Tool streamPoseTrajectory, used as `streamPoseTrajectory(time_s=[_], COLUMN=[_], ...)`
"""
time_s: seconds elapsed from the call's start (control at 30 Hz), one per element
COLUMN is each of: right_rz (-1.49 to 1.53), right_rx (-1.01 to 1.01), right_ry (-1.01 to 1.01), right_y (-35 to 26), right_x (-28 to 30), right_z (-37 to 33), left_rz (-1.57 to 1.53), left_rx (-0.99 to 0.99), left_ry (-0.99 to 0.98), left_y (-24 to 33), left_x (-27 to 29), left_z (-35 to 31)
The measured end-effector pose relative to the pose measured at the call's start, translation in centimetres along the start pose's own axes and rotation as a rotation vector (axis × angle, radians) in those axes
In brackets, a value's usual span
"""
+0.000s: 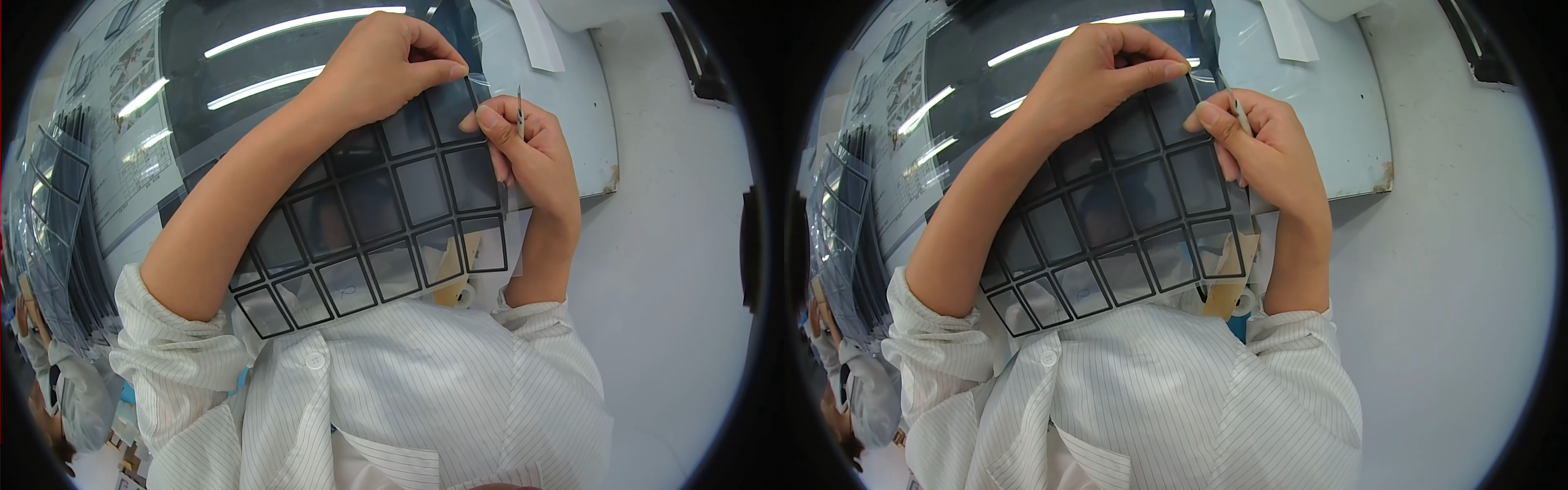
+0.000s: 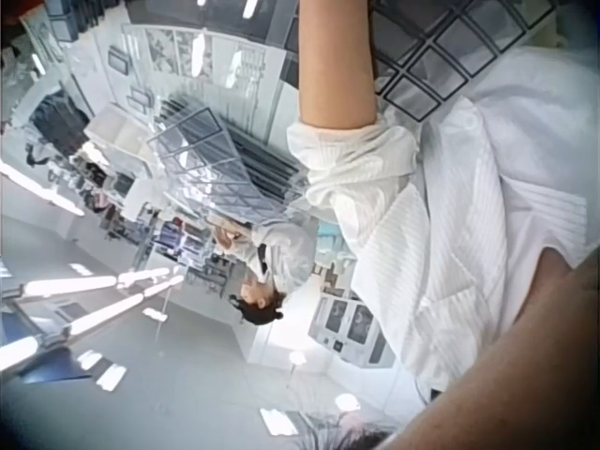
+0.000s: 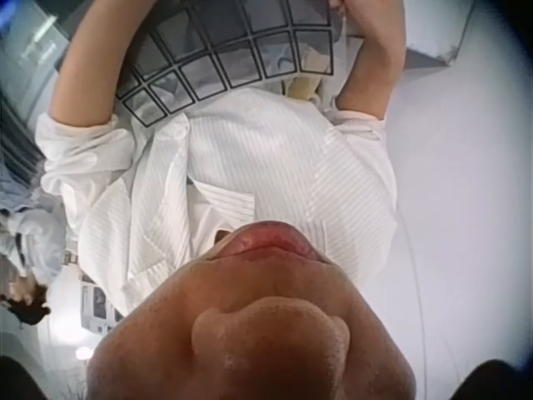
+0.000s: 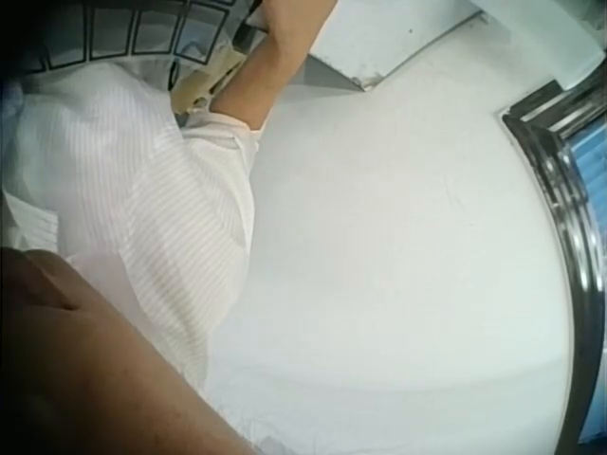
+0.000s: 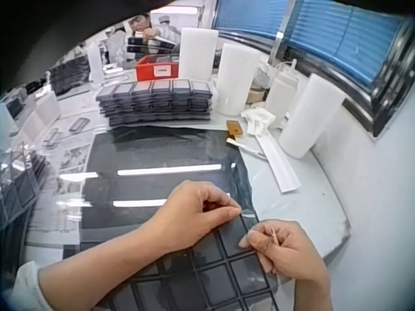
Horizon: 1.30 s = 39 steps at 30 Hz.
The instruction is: Inspecting and cleaning transparent grid films at an industrial workstation.
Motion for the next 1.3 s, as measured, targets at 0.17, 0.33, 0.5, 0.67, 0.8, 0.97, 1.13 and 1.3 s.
streamPoseTrajectory(time_s=[0.17, 0.33, 0.5, 0.67, 0.8, 0.97, 1.13, 1.3], right_rz=[0.006, 0.008, -0.001, -0.003, -0.003, 0.012, 0.002, 0.006], right_rx=[0.0, -0.001, 0.001, 0.004, 0.005, 0.012, -0.003, 0.005], right_ry=[0.002, 0.031, 0.002, 0.005, 0.031, 0.031, 0.008, 0.005], right_y=[-0.05, -0.06, 0.0, -0.02, -0.23, -0.08, 0.1, 0.03], right_x=[0.0, 0.08, 0.03, 0.01, 0.12, 0.21, 0.0, 0.05], right_z=[-0.01, 0.0, 0.0, -0.02, -0.02, 0.01, -0.03, -0.07], left_rz=[0.015, 0.041, 0.033, 0.008, 0.024, 0.019, 0.019, 0.04], left_rx=[-0.017, -0.004, 0.013, 0.004, 0.02, 0.014, 0.009, 0.015], left_ry=[0.0, 0.003, -0.005, 0.002, 0.0, -0.001, 0.004, 0.008], left_y=[0.01, -0.06, -0.23, 0.01, -0.1, -0.12, -0.27, -0.25], left_x=[-0.05, 0.04, 0.16, 0.13, 0.13, 0.05, 0.08, -0.01], left_z=[0.03, 0.07, 0.11, 0.01, 0.06, 0.2, 0.03, 0.1])
Point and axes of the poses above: each hand's wrist, its own z-axis towards the middle knuckle, its own x-axis out of the back of the hand, y = z × x, the point moved 8 cm from there along z, towards the middle knuckle, and after that the axes turned 9 degrees about -z, right-handed, at the moved point
